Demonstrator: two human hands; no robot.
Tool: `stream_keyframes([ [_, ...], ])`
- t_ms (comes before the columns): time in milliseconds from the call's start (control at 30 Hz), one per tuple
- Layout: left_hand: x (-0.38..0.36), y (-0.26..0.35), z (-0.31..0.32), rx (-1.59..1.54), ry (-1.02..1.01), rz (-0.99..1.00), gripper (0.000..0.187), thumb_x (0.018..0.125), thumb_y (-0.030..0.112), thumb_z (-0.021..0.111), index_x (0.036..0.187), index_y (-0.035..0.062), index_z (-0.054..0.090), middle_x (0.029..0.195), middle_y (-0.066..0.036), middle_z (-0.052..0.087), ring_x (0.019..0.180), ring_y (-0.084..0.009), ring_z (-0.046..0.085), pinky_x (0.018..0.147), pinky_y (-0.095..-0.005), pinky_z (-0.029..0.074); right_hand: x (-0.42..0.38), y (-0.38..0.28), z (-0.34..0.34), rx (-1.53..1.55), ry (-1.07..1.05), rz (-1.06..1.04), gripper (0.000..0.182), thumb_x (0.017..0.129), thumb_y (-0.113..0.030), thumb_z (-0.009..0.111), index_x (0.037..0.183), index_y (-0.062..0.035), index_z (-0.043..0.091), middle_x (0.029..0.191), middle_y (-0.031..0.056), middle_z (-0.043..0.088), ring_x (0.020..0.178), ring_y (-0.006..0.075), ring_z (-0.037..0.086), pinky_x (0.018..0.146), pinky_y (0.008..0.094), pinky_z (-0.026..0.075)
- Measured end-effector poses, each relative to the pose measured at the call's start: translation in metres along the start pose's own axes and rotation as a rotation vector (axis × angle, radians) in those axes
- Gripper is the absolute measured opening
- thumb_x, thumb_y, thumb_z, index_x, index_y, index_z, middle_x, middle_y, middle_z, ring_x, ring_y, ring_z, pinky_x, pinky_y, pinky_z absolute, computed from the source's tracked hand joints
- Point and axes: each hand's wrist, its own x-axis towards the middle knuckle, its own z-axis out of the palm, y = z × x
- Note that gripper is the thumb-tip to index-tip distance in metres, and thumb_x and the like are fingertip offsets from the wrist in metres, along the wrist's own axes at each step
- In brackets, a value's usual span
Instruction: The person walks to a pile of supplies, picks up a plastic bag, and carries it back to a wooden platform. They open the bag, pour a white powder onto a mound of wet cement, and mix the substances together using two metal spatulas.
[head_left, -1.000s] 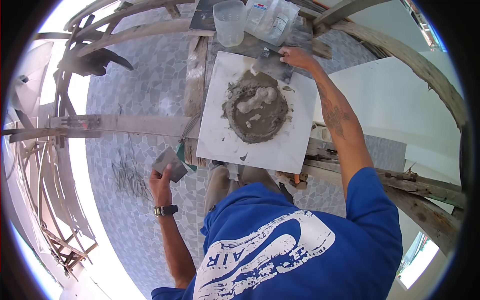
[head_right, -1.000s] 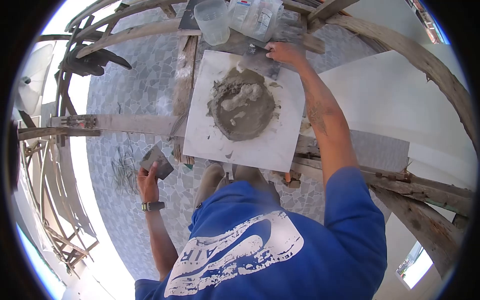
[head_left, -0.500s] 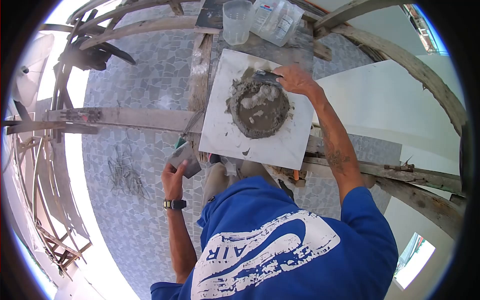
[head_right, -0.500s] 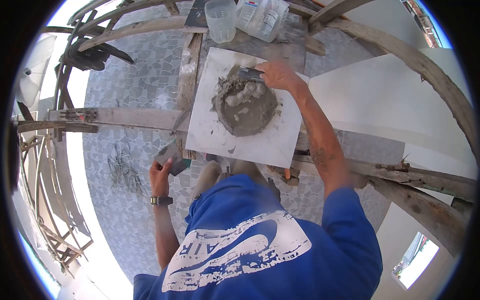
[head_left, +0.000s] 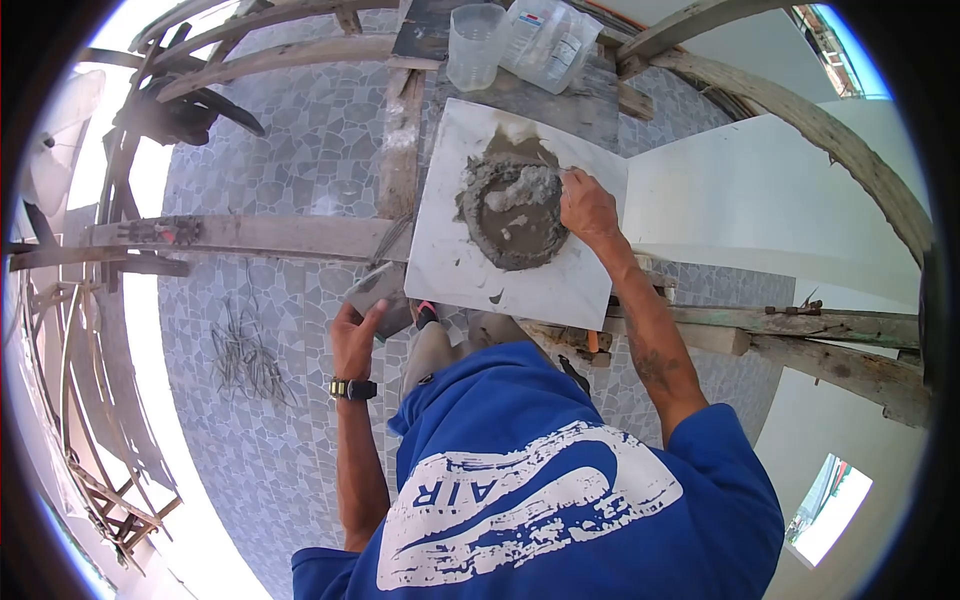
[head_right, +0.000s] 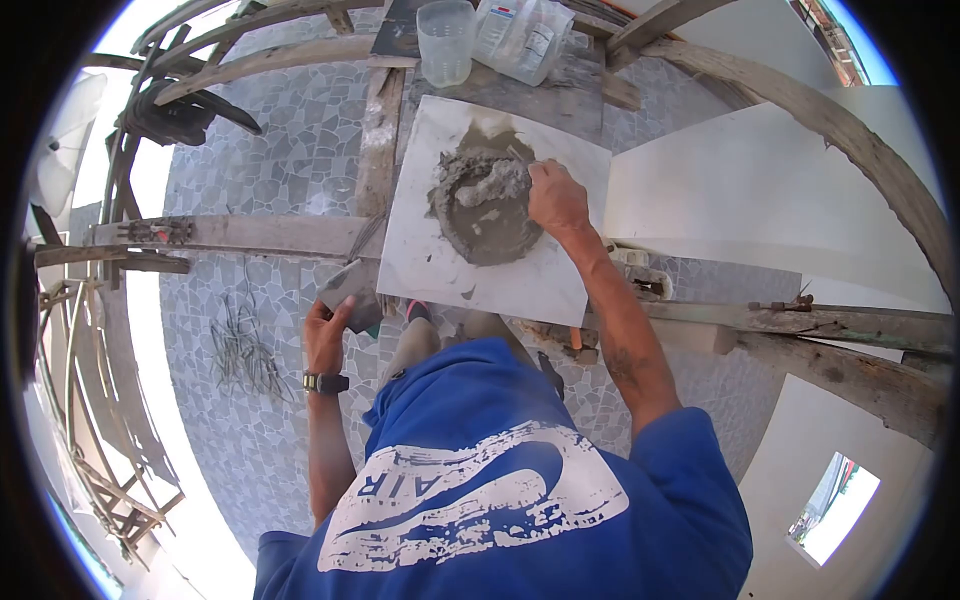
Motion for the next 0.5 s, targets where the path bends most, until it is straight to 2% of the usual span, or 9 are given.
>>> stream_keyframes([
  [300,0.001,0.005,-0.003,-0.049,-0.038,0.039,0.040,0.088,0.020,0.075,0.119,-0.0020,0.064,0.109,-0.009,0.070,0.097,-0.0132,0.063,0.087,-0.0291,0.049,-0.026,-0.029,-0.028,0.175,-0.076,-0.239,0.023,0.083,-0.008,0.062,0.105,-0.0075,0.068,0.093,0.0087,0.063,0.090,0.0300,0.064,0.074,0.0421,0.054],
  [400,0.001,0.001,-0.007,-0.044,-0.029,0.034,0.040,0.088,0.020,0.075,0.119,-0.0019,0.064,0.109,-0.009,0.070,0.097,-0.0131,0.063,0.087,-0.0290,0.050,-0.015,-0.027,-0.037,0.174,0.020,-0.212,0.023,0.084,-0.007,0.060,0.106,-0.0074,0.068,0.091,0.0096,0.064,0.089,0.0305,0.064,0.074,0.0419,0.054],
  [500,0.001,-0.001,-0.006,-0.044,-0.044,0.030,0.040,0.087,0.020,0.076,0.119,-0.0021,0.064,0.109,-0.009,0.070,0.097,-0.0133,0.064,0.086,-0.0289,0.050,-0.001,-0.013,-0.015,0.094,0.135,-0.193,0.024,0.084,-0.007,0.060,0.107,-0.0076,0.068,0.094,0.0092,0.064,0.090,0.0307,0.064,0.075,0.0422,0.053],
])
